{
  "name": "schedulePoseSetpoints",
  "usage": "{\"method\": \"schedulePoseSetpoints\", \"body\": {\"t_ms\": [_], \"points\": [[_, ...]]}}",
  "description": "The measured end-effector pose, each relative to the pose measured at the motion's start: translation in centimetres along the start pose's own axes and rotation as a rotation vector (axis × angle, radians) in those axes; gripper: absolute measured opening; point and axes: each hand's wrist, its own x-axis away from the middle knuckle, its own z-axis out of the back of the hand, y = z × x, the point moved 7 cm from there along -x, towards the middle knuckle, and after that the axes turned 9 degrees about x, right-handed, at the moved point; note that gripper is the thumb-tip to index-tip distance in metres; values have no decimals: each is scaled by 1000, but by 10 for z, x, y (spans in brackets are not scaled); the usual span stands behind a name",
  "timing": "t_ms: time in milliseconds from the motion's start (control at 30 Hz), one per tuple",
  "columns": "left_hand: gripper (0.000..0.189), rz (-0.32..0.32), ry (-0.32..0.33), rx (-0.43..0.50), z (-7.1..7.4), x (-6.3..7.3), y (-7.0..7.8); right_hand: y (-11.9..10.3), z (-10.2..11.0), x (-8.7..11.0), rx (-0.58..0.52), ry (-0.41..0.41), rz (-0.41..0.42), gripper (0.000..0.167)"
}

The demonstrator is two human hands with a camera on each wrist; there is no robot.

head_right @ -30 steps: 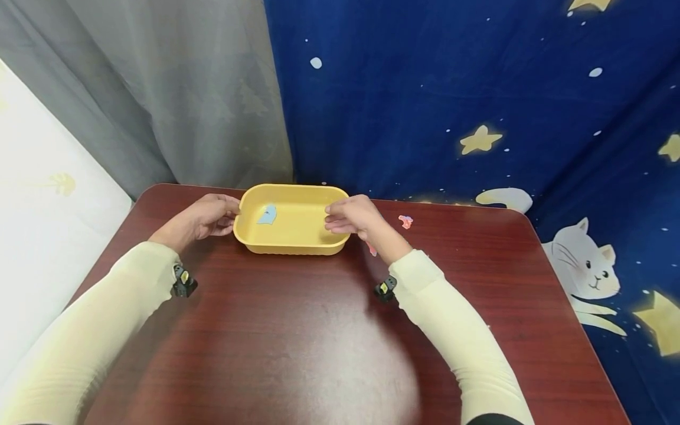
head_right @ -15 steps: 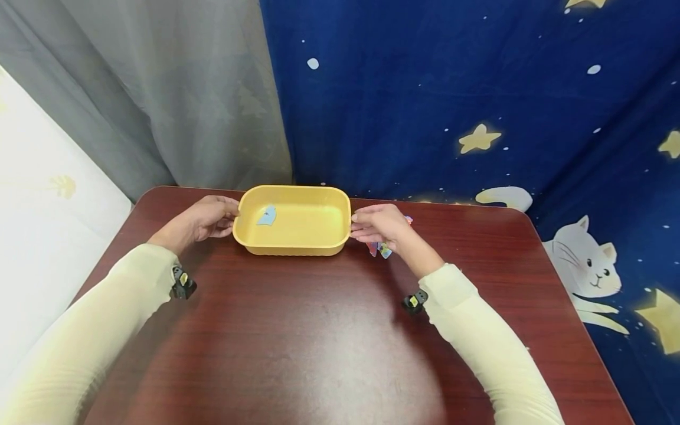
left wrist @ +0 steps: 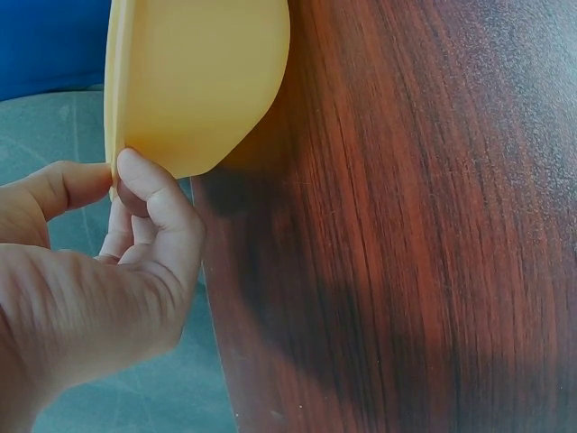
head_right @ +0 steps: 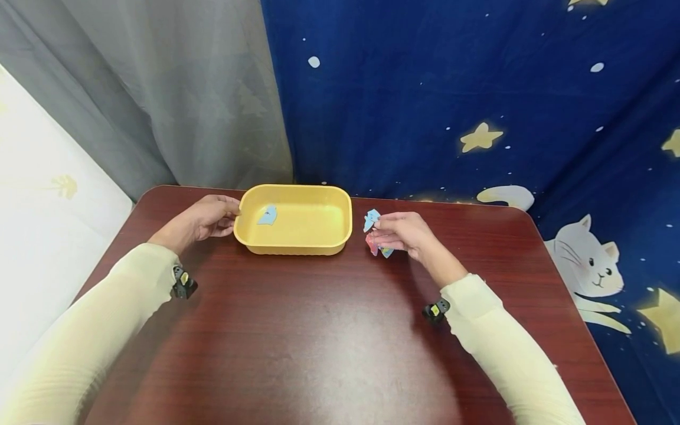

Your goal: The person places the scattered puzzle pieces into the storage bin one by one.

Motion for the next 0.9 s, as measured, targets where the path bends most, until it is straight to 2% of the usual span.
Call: {"method": "schedulePoseSetpoints", "body": {"t_ms": [333,900], "points": [[37,6,0,2,1,-3,-1,22,20,4,-7,18,-32,56],[35,-1,6,8,0,-2,-1,52,39,4,-14,51,-108,53]]}}
